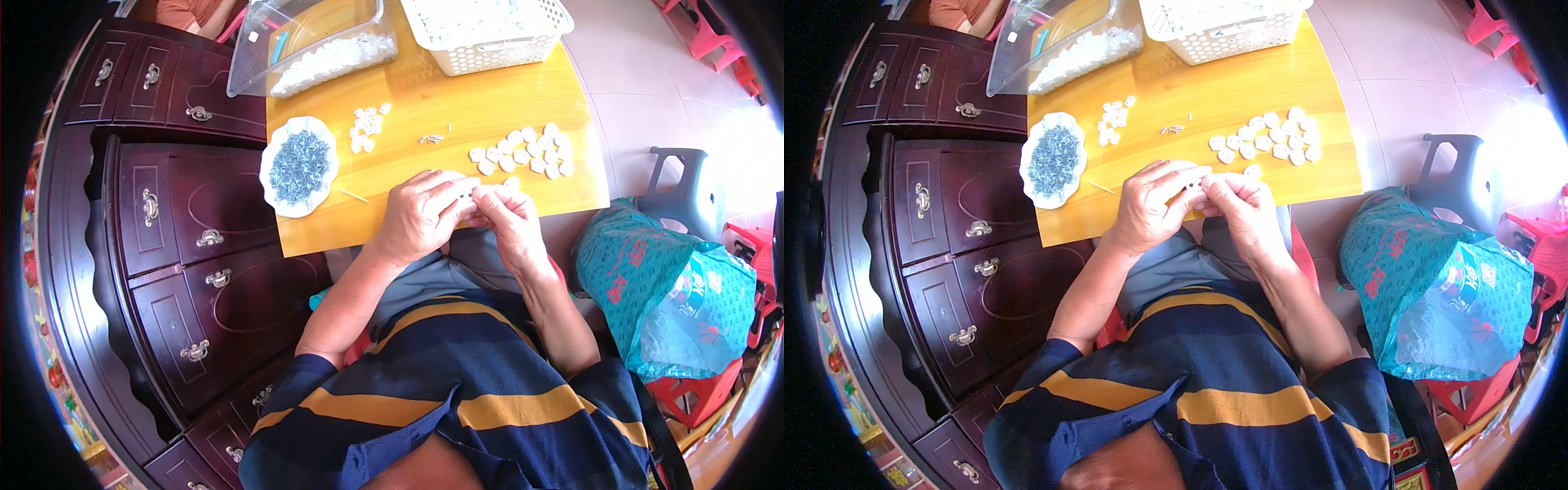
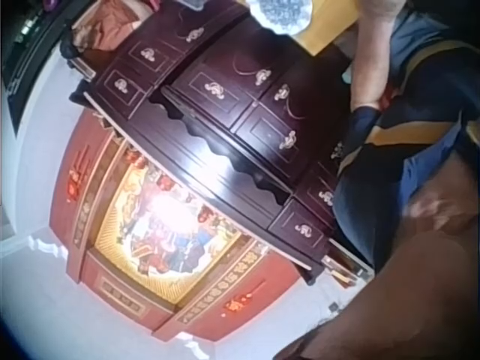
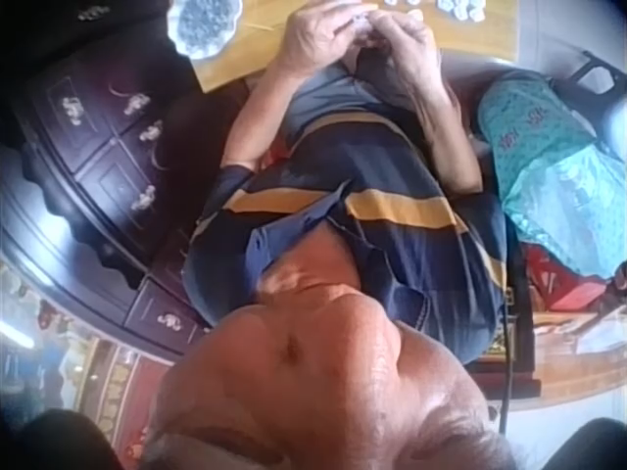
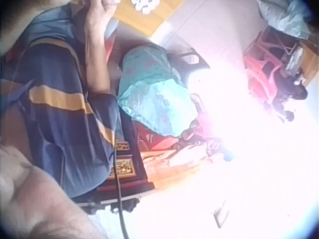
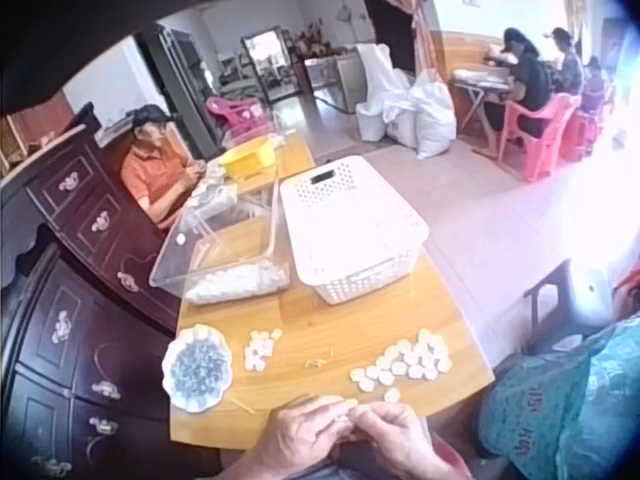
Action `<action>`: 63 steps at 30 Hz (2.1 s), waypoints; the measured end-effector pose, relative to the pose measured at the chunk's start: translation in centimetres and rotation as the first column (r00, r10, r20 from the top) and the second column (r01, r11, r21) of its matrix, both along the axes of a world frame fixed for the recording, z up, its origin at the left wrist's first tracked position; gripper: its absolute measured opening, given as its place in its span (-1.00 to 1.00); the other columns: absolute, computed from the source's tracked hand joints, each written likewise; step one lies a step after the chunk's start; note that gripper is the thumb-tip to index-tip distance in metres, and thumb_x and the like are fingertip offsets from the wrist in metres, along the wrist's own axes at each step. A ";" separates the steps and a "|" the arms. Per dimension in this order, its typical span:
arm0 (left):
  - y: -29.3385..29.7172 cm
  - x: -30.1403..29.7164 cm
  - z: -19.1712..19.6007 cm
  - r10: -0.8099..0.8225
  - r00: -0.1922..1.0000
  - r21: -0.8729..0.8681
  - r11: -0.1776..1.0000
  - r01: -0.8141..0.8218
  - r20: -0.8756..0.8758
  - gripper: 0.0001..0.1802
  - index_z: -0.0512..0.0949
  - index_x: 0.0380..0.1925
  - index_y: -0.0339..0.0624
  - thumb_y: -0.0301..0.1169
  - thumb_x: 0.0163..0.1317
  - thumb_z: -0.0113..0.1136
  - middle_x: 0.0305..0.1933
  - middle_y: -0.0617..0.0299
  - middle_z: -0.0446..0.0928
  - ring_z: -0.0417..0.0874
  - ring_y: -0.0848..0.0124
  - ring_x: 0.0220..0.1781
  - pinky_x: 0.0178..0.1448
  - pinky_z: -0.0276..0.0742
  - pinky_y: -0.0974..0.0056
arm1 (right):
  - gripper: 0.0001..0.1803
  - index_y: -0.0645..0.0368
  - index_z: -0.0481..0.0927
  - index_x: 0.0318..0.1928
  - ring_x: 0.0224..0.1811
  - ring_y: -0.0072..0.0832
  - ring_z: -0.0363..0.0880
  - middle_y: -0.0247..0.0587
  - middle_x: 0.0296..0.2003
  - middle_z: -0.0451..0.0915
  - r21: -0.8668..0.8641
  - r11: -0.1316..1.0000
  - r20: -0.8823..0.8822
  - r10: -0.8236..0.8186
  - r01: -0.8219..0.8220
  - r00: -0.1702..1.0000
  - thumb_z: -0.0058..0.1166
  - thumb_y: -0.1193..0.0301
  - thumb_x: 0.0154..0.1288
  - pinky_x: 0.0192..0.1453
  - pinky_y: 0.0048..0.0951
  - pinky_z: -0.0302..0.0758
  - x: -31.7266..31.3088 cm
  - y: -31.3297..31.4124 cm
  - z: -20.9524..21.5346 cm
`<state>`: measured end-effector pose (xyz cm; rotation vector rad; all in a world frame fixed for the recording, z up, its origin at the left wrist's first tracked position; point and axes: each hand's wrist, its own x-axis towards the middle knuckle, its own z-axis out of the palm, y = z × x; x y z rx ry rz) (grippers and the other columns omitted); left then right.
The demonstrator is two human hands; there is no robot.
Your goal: Assembling small white plastic components by inserting metal pins by hand.
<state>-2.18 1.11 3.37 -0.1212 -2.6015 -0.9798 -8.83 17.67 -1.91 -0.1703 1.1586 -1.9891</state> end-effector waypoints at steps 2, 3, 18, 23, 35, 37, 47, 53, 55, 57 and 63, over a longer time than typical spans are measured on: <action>0.0 -0.1 -0.1 -0.006 1.000 0.004 1.000 0.007 -0.016 -0.69 0.71 -0.09 -0.28 -0.54 0.12 0.44 -0.13 0.05 0.71 0.75 0.09 -0.12 -0.03 0.69 0.14 | -0.73 0.22 0.75 -0.09 -0.26 -0.66 0.68 -0.31 -0.26 0.76 0.013 1.000 -0.015 -0.006 0.006 1.000 0.10 0.29 0.59 -0.11 -0.61 0.56 0.0 -0.1 0.3; 0.1 -0.1 -0.3 -0.001 1.000 0.023 1.000 0.001 -0.019 -0.67 0.70 -0.06 -0.28 -0.54 0.12 0.44 -0.12 0.03 0.71 0.74 0.08 -0.11 -0.02 0.69 0.14 | -0.75 0.21 0.73 -0.08 -0.27 -0.66 0.67 -0.33 -0.26 0.76 -0.014 1.000 0.056 -0.020 0.021 0.998 0.11 0.29 0.58 -0.11 -0.60 0.57 0.1 -0.1 0.6; 1.2 -0.5 -2.3 -0.165 0.986 -0.136 0.977 0.165 0.017 -0.36 0.52 0.33 -0.15 -0.23 0.26 0.39 0.40 -0.08 0.45 0.49 -0.06 0.40 0.47 0.44 -0.02 | -0.83 0.27 0.63 -0.05 -0.37 -0.56 0.74 -0.13 -0.24 0.75 0.047 0.984 0.338 0.149 -0.175 0.929 0.02 0.46 0.53 -0.30 -0.58 0.67 -0.3 8.5 -0.1; 2.3 -0.6 -3.7 -0.133 0.981 -0.313 0.934 0.171 0.138 -0.21 0.40 0.45 -0.09 -0.06 0.26 0.34 0.51 -0.09 0.32 0.27 -0.12 0.56 0.59 0.20 -0.16 | -0.62 0.34 0.59 0.12 -0.07 -0.24 0.76 0.07 -0.03 0.72 0.182 0.969 0.436 0.071 -0.165 0.897 -0.19 0.32 0.64 0.04 -0.28 0.70 0.7 8.2 -2.8; 6.5 2.2 -5.2 -0.383 0.914 -0.298 0.864 0.406 0.135 -0.21 0.43 0.39 -0.32 -0.11 0.23 0.36 0.51 -0.06 0.36 0.27 -0.01 0.61 0.67 0.10 -0.09 | -0.53 0.33 0.48 0.29 0.32 -0.08 0.57 0.08 0.24 0.59 -0.324 0.929 0.765 0.147 0.179 0.627 -0.21 0.24 0.64 0.43 0.04 0.51 0.2 7.5 -7.1; 6.3 1.4 -4.5 -0.356 0.933 -0.229 0.905 0.360 0.058 -0.22 0.44 0.37 -0.32 -0.14 0.21 0.38 0.47 -0.07 0.40 0.29 -0.03 0.59 0.65 0.15 -0.09 | -0.55 0.34 0.48 0.26 0.28 -0.10 0.60 0.07 0.20 0.61 -0.322 0.927 0.772 0.139 0.194 0.620 -0.20 0.25 0.64 0.38 0.01 0.57 0.2 8.2 -7.7; 2.8 -1.9 -3.3 -0.079 0.977 -0.311 0.940 0.139 0.199 -0.16 0.26 0.54 -0.16 -0.02 0.37 0.25 0.61 -0.19 0.16 0.15 -0.20 0.63 0.65 0.09 -0.17 | -0.51 0.41 0.49 0.26 0.07 -0.04 0.73 0.15 0.10 0.68 -0.222 0.962 0.734 0.059 0.158 0.677 -0.26 0.24 0.67 0.31 0.02 0.64 0.1 7.4 -7.1; 3.4 -1.4 -3.8 -0.155 0.967 -0.304 0.928 0.213 0.204 -0.09 0.25 0.53 -0.27 -0.05 0.30 0.32 0.58 -0.20 0.22 0.17 -0.19 0.63 0.66 0.11 -0.13 | -0.51 0.35 0.48 0.28 0.20 -0.09 0.66 0.08 0.16 0.65 -0.363 0.908 0.757 0.157 0.208 0.635 -0.27 0.21 0.68 0.38 0.04 0.58 -0.1 7.1 -6.1; 4.6 -0.5 -4.2 -0.228 0.962 -0.259 0.930 0.262 0.153 -0.06 0.27 0.51 -0.29 -0.08 0.22 0.39 0.54 -0.19 0.27 0.19 -0.17 0.62 0.68 0.10 -0.12 | -0.51 0.34 0.48 0.29 0.21 -0.08 0.65 0.07 0.17 0.64 -0.354 0.910 0.763 0.148 0.214 0.630 -0.27 0.21 0.68 0.38 0.04 0.57 -0.1 7.2 -7.3; 6.1 0.5 -4.7 -0.327 0.935 -0.204 0.915 0.349 0.136 -0.08 0.31 0.48 -0.31 -0.07 0.21 0.40 0.53 -0.17 0.30 0.19 -0.15 0.62 0.67 0.12 -0.11 | -0.51 0.33 0.47 0.30 0.24 -0.06 0.62 0.09 0.19 0.62 -0.368 0.902 0.762 0.152 0.227 0.629 -0.26 0.21 0.66 0.40 0.07 0.53 0.1 7.6 -7.6; 6.5 0.5 -4.4 -0.447 0.894 -0.126 0.885 0.448 0.034 -0.25 0.48 0.32 -0.37 -0.12 0.23 0.40 0.44 -0.22 0.39 0.36 -0.08 0.55 0.63 0.23 -0.09 | -0.55 0.33 0.49 0.23 0.25 -0.06 0.61 0.13 0.18 0.60 -0.388 0.896 0.777 0.193 0.214 0.599 -0.19 0.22 0.64 0.41 0.06 0.53 0.1 7.8 -8.2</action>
